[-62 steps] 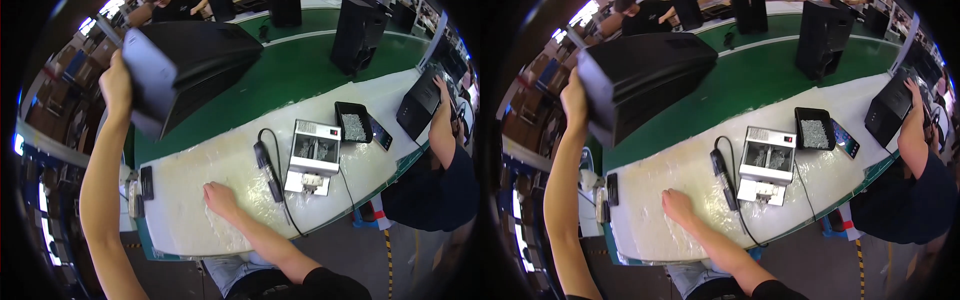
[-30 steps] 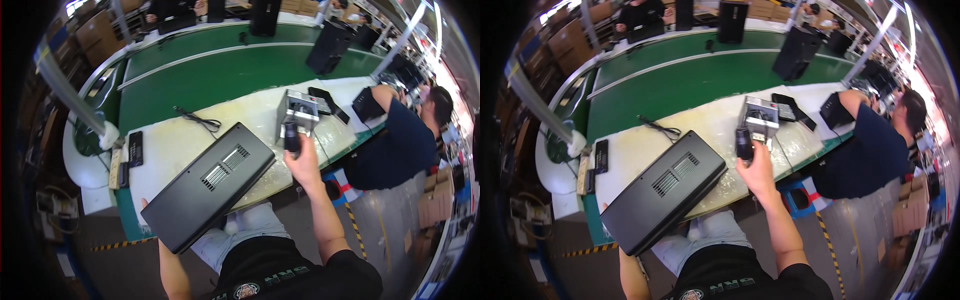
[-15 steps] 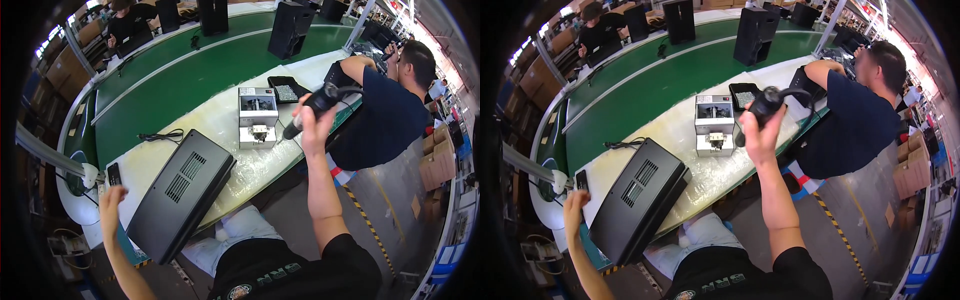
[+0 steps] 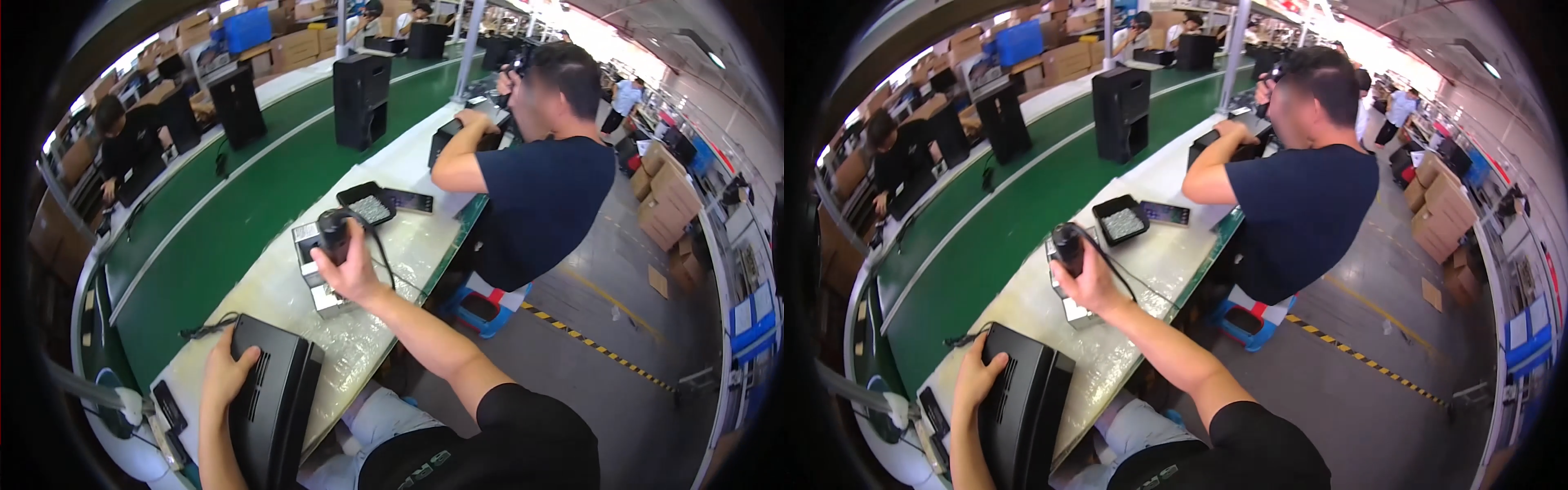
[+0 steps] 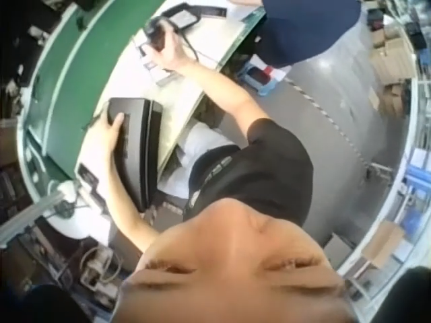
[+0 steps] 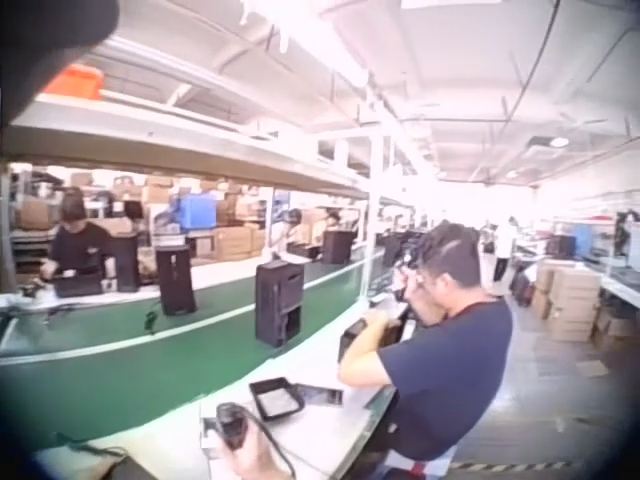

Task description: The person is assembling electronic components by fastening screws using an electric screwdriver at a manufacturing station.

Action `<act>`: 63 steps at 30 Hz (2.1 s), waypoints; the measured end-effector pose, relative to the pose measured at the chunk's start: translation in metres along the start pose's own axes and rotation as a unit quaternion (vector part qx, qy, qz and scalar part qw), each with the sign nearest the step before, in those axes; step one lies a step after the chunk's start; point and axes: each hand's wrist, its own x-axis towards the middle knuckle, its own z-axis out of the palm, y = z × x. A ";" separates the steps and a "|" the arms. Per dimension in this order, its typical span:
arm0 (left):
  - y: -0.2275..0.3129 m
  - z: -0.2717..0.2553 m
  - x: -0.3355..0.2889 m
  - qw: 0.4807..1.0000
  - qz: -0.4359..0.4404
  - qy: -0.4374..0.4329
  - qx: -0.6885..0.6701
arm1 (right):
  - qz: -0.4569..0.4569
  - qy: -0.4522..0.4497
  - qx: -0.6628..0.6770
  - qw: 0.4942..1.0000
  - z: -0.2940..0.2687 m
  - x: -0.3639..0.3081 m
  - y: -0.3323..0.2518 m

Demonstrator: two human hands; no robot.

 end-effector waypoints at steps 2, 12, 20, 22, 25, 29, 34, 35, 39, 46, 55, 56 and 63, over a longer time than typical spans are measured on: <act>0.009 0.001 0.007 0.997 -0.017 -0.019 0.071 | 0.024 -0.030 -0.037 0.999 -0.012 0.001 -0.008; -0.038 0.008 0.014 0.999 0.028 0.025 0.016 | 0.026 0.029 0.181 0.983 0.025 0.090 -0.118; -0.012 0.012 0.020 0.999 0.024 0.008 0.043 | -0.027 0.012 0.254 0.967 0.072 0.115 -0.148; -0.017 0.013 0.015 0.999 0.026 0.013 0.030 | -0.018 -0.002 0.267 0.963 0.092 0.108 -0.148; -0.015 0.010 0.012 1.000 -0.003 -0.006 0.028 | 0.004 -0.042 0.273 0.961 0.117 0.099 -0.141; -0.016 0.010 0.013 1.000 0.008 -0.006 0.025 | 0.025 -0.080 0.275 0.958 0.135 0.084 -0.131; -0.010 0.005 0.013 0.999 -0.017 -0.024 0.033 | 0.034 -0.092 0.265 0.959 0.143 0.070 -0.117; -0.014 0.008 0.014 0.999 -0.012 -0.012 0.033 | 0.033 -0.098 0.270 0.957 0.143 0.068 -0.114; -0.015 0.010 0.018 0.999 -0.019 -0.015 0.029 | 0.011 -0.096 0.252 0.963 0.148 0.060 -0.111; -0.014 0.008 0.018 0.998 -0.026 -0.035 0.033 | -0.027 -0.112 0.233 0.966 0.154 0.055 -0.103; -0.018 0.007 0.013 0.999 0.013 0.004 0.033 | -0.025 -0.083 0.282 0.956 0.135 0.078 -0.110; -0.019 0.001 0.010 0.999 0.001 -0.011 0.030 | -0.039 -0.050 0.320 0.945 0.121 0.085 -0.112; -0.041 -0.037 -0.088 0.989 0.008 0.025 0.146 | 0.000 0.052 0.089 0.995 0.002 0.030 -0.038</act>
